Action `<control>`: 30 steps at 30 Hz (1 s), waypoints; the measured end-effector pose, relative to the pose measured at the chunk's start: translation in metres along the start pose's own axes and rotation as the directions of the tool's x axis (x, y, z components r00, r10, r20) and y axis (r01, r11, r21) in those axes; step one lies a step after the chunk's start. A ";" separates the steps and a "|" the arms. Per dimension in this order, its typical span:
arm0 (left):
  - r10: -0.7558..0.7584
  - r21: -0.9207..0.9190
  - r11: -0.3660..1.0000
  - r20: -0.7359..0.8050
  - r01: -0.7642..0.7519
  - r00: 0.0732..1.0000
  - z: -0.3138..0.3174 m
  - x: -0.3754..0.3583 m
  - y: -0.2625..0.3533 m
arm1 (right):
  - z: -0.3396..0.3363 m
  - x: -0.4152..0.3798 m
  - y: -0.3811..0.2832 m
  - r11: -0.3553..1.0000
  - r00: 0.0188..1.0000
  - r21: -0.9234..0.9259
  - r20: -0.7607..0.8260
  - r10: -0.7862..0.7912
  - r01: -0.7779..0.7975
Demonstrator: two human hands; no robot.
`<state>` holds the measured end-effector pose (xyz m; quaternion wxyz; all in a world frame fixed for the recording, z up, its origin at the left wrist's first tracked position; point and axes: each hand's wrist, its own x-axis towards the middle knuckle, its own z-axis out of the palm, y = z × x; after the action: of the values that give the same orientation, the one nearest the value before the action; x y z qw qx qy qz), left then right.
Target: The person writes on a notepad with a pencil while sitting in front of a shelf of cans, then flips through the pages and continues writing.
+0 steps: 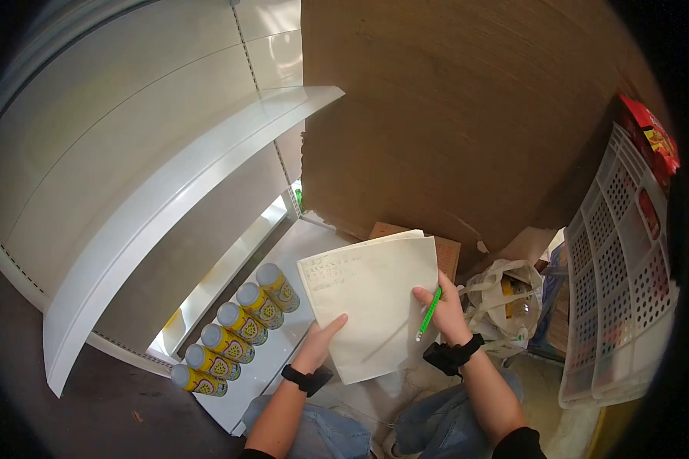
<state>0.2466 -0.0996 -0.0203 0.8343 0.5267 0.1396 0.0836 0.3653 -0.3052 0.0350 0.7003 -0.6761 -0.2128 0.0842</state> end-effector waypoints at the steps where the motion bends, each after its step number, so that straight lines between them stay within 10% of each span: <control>1: -0.003 0.003 1.000 -0.003 0.003 1.000 0.000 0.000 0.000 | 0.001 0.000 0.000 1.000 1.000 0.022 0.003 0.016 -0.016; 30: -0.040 -0.007 0.999 -0.003 0.040 0.999 0.001 -0.007 0.002 | 0.006 -0.002 -0.009 0.987 0.987 0.039 0.042 0.153 -0.154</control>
<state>0.2406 -0.1010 -0.0172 0.8374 0.5209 0.1510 0.0683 0.3595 -0.3017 0.0429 0.7017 -0.6738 -0.1718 0.1554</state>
